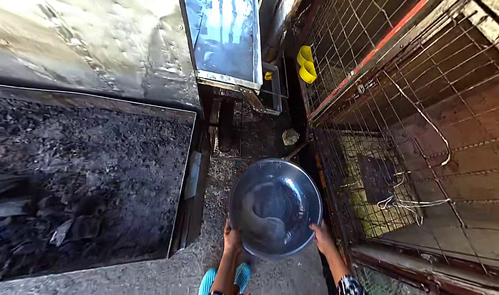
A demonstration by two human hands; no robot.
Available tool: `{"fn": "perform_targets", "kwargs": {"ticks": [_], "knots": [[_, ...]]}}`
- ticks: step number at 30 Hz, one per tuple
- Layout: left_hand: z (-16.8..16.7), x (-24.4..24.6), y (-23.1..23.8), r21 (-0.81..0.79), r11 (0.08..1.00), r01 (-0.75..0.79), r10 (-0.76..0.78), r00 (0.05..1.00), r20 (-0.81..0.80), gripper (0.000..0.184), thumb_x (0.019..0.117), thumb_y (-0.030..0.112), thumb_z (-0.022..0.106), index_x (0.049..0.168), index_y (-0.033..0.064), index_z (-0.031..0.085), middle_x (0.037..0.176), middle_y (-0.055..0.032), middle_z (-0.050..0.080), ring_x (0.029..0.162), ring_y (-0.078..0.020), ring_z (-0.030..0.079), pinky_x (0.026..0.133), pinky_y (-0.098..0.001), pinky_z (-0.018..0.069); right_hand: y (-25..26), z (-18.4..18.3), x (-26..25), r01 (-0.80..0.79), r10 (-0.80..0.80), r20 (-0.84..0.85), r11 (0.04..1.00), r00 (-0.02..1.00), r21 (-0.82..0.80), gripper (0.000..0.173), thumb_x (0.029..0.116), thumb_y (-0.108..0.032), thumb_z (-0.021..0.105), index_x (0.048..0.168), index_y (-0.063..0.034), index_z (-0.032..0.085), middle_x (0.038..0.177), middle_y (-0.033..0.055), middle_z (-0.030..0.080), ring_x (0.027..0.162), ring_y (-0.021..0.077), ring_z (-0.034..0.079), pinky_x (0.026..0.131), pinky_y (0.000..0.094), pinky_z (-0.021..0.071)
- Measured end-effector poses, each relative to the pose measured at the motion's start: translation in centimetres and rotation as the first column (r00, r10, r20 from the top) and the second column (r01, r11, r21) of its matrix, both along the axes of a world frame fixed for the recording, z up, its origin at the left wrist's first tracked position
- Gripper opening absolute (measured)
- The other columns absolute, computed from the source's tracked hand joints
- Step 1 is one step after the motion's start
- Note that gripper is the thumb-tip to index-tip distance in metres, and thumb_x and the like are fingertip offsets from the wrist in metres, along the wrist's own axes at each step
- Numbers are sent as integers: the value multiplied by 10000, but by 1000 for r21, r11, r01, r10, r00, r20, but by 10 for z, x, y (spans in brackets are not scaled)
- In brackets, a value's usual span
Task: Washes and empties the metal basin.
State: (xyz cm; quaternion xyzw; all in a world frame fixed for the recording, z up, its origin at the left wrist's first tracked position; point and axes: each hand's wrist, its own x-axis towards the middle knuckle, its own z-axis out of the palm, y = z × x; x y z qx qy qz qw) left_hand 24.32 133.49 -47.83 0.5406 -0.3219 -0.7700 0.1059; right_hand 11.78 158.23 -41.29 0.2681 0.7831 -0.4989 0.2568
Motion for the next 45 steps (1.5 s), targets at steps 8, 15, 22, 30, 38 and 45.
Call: {"fn": "perform_targets", "kwargs": {"ticks": [8, 15, 22, 30, 38, 45], "knots": [[-51, 89, 65, 93, 984, 154, -162, 983, 86, 651, 950, -154, 389, 1568, 34, 303, 1416, -210, 526, 1083, -193, 603, 883, -387, 535, 83, -33, 135, 208, -211, 80, 977, 974, 41, 647, 979, 39, 539, 1569, -55, 289, 1300, 273, 562, 959, 307, 624, 730, 448, 537], [-54, 93, 75, 139, 963, 232, -252, 955, 154, 607, 939, -159, 434, 1518, 17, 382, 1324, -244, 569, 1032, -263, 607, 843, -452, 533, 87, -13, 154, 263, -277, 165, 959, 947, 101, 623, 986, 39, 527, 1558, -52, 301, 1240, 285, 564, 894, 312, 616, 711, 453, 530], [-74, 35, 49, 151, 939, 310, -334, 926, 174, 462, 997, -47, 507, 1454, -27, 439, 1250, -259, 590, 1021, -302, 599, 859, -499, 515, 53, -8, 73, 236, -261, 215, 962, 941, 134, 628, 1014, -25, 515, 1583, -107, 263, 1342, 327, 520, 1025, 444, 631, 771, 588, 547], [-33, -194, -116, -103, 971, 217, -219, 976, -4, 467, 1033, 45, 497, 1486, -28, 415, 1354, -263, 553, 1124, -312, 584, 927, -501, 507, -135, 31, -199, -71, 71, -3, 997, 997, 18, 611, 1038, -129, 556, 1586, -132, 284, 1373, 303, 523, 1058, 438, 624, 784, 584, 553], [10, -270, -215, -149, 979, -142, 111, 974, -198, 612, 977, -52, 451, 1555, 61, 286, 1360, -192, 524, 1062, -210, 592, 852, -420, 540, -248, 33, -319, -280, 262, -230, 959, 937, -46, 641, 995, -47, 574, 1576, -98, 307, 1395, 277, 528, 1147, 393, 613, 859, 556, 552], [-22, -200, -101, -36, 995, -95, 93, 994, -63, 766, 864, -133, 492, 1576, 60, 287, 1436, -247, 491, 1153, -321, 568, 905, -520, 515, -143, 15, -249, -199, 199, -56, 980, 978, 5, 645, 1004, -38, 555, 1585, -126, 289, 1392, 288, 524, 1094, 410, 637, 813, 551, 568]]}}
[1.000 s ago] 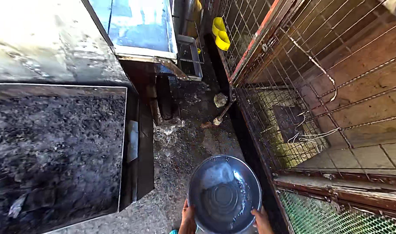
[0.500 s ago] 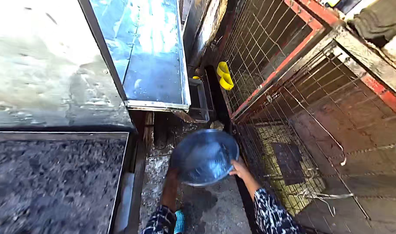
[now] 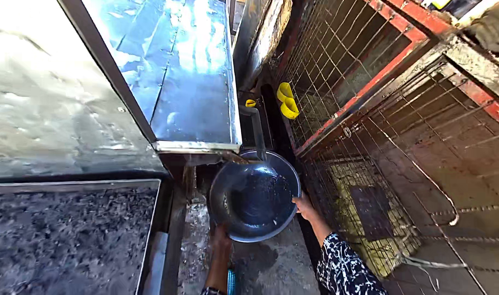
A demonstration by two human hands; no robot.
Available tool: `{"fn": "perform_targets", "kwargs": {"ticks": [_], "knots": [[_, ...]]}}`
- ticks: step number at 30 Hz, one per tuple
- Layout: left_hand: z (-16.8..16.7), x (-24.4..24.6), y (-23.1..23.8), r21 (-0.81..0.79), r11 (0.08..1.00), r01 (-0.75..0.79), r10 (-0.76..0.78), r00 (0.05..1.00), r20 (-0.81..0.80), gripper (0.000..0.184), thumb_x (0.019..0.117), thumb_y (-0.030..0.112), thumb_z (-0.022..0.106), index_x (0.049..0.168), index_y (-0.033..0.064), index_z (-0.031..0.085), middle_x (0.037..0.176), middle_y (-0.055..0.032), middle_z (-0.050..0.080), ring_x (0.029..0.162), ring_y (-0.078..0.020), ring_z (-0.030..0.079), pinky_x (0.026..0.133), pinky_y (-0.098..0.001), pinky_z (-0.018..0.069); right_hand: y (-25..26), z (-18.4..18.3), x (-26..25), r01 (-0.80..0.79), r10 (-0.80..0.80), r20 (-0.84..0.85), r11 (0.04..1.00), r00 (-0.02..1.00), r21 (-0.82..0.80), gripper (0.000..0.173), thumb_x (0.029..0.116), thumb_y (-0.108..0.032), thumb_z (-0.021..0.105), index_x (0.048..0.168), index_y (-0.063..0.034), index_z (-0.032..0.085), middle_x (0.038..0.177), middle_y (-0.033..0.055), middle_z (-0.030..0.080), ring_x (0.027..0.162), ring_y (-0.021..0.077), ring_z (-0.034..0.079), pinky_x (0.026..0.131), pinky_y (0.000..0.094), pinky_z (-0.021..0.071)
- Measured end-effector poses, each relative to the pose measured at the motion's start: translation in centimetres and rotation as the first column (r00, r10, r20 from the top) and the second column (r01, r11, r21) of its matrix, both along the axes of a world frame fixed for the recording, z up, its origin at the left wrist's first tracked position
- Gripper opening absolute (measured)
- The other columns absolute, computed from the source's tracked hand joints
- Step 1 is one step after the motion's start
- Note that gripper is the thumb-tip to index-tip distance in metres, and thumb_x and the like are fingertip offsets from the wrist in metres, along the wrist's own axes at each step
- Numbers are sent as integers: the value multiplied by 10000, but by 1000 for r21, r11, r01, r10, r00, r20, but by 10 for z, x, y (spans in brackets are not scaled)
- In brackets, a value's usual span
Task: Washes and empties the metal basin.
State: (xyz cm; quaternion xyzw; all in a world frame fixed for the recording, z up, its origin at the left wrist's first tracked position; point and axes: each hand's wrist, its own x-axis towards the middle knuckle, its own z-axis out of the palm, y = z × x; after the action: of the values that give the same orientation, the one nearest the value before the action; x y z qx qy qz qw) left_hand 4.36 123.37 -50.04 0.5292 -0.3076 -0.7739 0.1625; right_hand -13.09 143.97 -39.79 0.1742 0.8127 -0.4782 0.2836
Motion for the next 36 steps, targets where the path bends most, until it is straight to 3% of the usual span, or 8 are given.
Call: {"fn": "perform_targets", "kwargs": {"ticks": [4, 9, 15, 22, 26, 28, 31, 36], "knots": [[6, 75, 67, 70, 998, 8, -13, 997, 74, 651, 906, -127, 481, 1521, 46, 354, 1283, -209, 558, 992, -238, 591, 798, -446, 536, 85, -10, 97, 100, -101, 48, 994, 994, 32, 608, 1010, -51, 562, 1567, -116, 329, 1352, 280, 556, 1055, 391, 651, 789, 531, 573], [3, 170, 126, 112, 986, 124, -131, 990, 50, 703, 936, -150, 447, 1584, 82, 301, 1379, -216, 547, 1058, -244, 614, 843, -447, 550, 168, -13, 233, 268, -274, 110, 961, 955, 64, 594, 1018, -50, 560, 1558, -95, 319, 1338, 287, 553, 1051, 384, 643, 801, 522, 567], [5, 246, 174, 186, 951, 245, -274, 951, 145, 564, 964, -120, 483, 1502, 17, 388, 1294, -234, 582, 1027, -267, 609, 846, -468, 532, 226, -7, 334, 414, -443, 238, 895, 864, 165, 579, 1023, -74, 540, 1558, -107, 320, 1329, 296, 538, 1061, 394, 606, 822, 535, 532], [-16, 198, 133, 247, 906, 344, -395, 896, 204, 368, 958, -71, 506, 1326, -86, 486, 1134, -262, 574, 929, -322, 553, 780, -515, 489, 151, -9, 239, 321, -338, 83, 932, 938, 170, 546, 973, -14, 571, 1495, -17, 414, 1365, 285, 529, 1174, 395, 550, 922, 586, 477], [28, 121, 63, 184, 982, 37, -53, 995, 84, 354, 913, -83, 500, 1263, -32, 493, 1033, -168, 567, 837, -235, 551, 704, -442, 511, 44, 39, 149, 207, -212, -135, 977, 968, -51, 611, 920, 103, 529, 1508, 7, 392, 1410, 270, 517, 1227, 349, 559, 978, 525, 504], [42, 109, 38, 144, 986, -89, 91, 996, -6, 508, 874, -128, 472, 1360, 14, 433, 1112, -155, 559, 903, -221, 573, 746, -435, 532, -1, 64, 123, 101, -124, -195, 987, 973, -127, 670, 899, 135, 531, 1532, -6, 361, 1424, 267, 509, 1240, 331, 565, 987, 495, 516], [48, 125, 29, 144, 970, -195, 203, 978, -39, 566, 840, -155, 459, 1381, 6, 410, 1174, -186, 549, 958, -247, 572, 779, -462, 535, -39, 73, 114, -1, -29, -229, 992, 973, -128, 581, 907, 124, 555, 1465, -5, 460, 1335, 273, 570, 1173, 340, 600, 957, 503, 521], [14, 187, 57, 174, 969, -175, 178, 984, 0, 358, 933, -72, 439, 1278, 25, 451, 1047, -126, 549, 856, -195, 558, 718, -404, 519, -22, 30, 159, -32, 23, -155, 998, 988, -57, 644, 913, 132, 524, 1527, -4, 386, 1452, 267, 499, 1289, 342, 540, 1036, 505, 483]]}}
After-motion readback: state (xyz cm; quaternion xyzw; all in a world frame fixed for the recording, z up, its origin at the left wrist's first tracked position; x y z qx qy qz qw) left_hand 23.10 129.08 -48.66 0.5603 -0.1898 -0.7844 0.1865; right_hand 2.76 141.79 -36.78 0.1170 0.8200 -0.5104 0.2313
